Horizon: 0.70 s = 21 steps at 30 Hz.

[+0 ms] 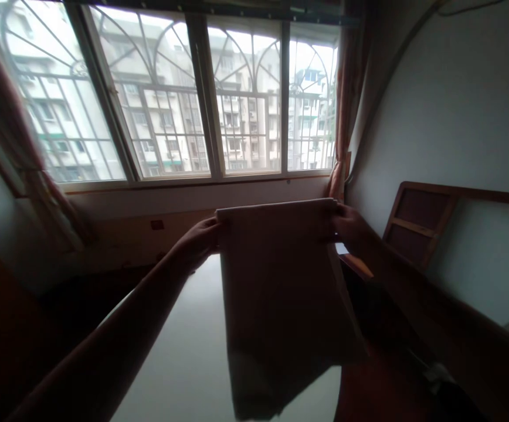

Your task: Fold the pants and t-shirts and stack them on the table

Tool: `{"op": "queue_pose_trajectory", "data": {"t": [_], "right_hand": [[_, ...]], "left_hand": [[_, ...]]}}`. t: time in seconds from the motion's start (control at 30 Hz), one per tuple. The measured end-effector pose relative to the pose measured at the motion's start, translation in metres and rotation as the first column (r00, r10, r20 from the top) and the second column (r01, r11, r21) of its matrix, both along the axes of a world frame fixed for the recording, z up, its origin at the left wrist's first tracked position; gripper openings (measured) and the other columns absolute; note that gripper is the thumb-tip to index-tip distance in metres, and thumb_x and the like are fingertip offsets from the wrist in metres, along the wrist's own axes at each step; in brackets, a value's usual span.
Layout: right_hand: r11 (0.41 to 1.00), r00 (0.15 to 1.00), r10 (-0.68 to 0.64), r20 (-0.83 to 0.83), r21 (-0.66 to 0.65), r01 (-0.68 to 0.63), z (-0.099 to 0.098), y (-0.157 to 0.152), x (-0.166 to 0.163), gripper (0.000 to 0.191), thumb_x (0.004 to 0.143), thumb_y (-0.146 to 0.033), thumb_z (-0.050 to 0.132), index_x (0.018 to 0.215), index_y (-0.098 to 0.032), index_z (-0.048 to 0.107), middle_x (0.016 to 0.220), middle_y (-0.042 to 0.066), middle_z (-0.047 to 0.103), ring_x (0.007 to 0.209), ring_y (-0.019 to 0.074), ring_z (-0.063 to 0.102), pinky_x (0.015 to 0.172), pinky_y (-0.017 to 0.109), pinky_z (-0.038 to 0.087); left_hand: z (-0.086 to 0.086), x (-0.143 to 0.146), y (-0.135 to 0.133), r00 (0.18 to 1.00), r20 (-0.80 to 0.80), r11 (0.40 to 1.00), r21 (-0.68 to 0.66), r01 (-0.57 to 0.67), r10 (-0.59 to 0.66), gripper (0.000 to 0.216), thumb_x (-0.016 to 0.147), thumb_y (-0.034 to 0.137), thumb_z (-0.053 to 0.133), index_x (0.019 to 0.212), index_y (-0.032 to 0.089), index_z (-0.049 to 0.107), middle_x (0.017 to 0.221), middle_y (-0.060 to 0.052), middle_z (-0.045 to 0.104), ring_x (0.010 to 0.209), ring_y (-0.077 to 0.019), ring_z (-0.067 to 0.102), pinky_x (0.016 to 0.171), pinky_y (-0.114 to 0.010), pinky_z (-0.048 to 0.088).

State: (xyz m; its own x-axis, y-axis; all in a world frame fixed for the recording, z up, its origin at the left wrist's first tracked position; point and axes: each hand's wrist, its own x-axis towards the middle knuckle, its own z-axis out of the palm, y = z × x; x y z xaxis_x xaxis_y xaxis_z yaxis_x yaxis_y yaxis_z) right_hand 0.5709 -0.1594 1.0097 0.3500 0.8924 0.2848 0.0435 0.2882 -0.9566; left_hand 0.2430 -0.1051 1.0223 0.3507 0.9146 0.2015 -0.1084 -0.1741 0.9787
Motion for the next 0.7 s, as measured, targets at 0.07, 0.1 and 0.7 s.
{"op": "queue_pose_trajectory", "data": {"t": [0.07, 0.1, 0.7], "right_hand": [[0.999, 0.999, -0.034, -0.022, 0.005, 0.035, 0.013, 0.031, 0.011, 0.018, 0.088, -0.019, 0.061, 0.106, -0.016, 0.065, 0.094, 0.006, 0.069, 0.067, 0.0168, 0.069, 0.054, 0.038, 0.066], [0.998, 0.999, -0.042, -0.032, 0.037, 0.043, 0.017, 0.045, 0.017, 0.018, 0.088, -0.016, 0.060, 0.105, -0.016, 0.065, 0.092, 0.004, 0.068, 0.067, 0.0155, 0.068, 0.056, 0.038, 0.066], [0.993, 0.864, 0.067, 0.499, -0.119, -0.008, -0.292, 0.042, 0.132, 0.037, 0.069, -0.026, 0.060, 0.098, -0.019, 0.080, 0.125, 0.012, 0.070, 0.120, 0.0295, 0.064, 0.105, 0.043, 0.050]], "left_hand": [[0.009, 0.022, 0.034, 1.000, 0.003, 1.000, -0.007, 0.010, -0.010, 0.047, 0.074, 0.042, 0.083, 0.105, 0.010, 0.067, 0.073, -0.003, 0.067, 0.062, -0.0129, 0.062, 0.071, -0.033, 0.054], [0.014, 0.032, 0.051, 1.000, -0.003, 1.000, -0.011, 0.004, -0.004, 0.045, 0.076, 0.041, 0.082, 0.105, 0.010, 0.068, 0.073, -0.003, 0.068, 0.063, -0.0126, 0.062, 0.074, -0.034, 0.053], [-0.250, 0.076, 0.053, 0.782, -0.599, 0.871, 0.464, 0.162, 0.173, 0.035, 0.075, 0.002, 0.063, 0.098, 0.023, 0.080, 0.123, -0.009, 0.071, 0.117, -0.0249, 0.063, 0.106, -0.042, 0.047]]}}
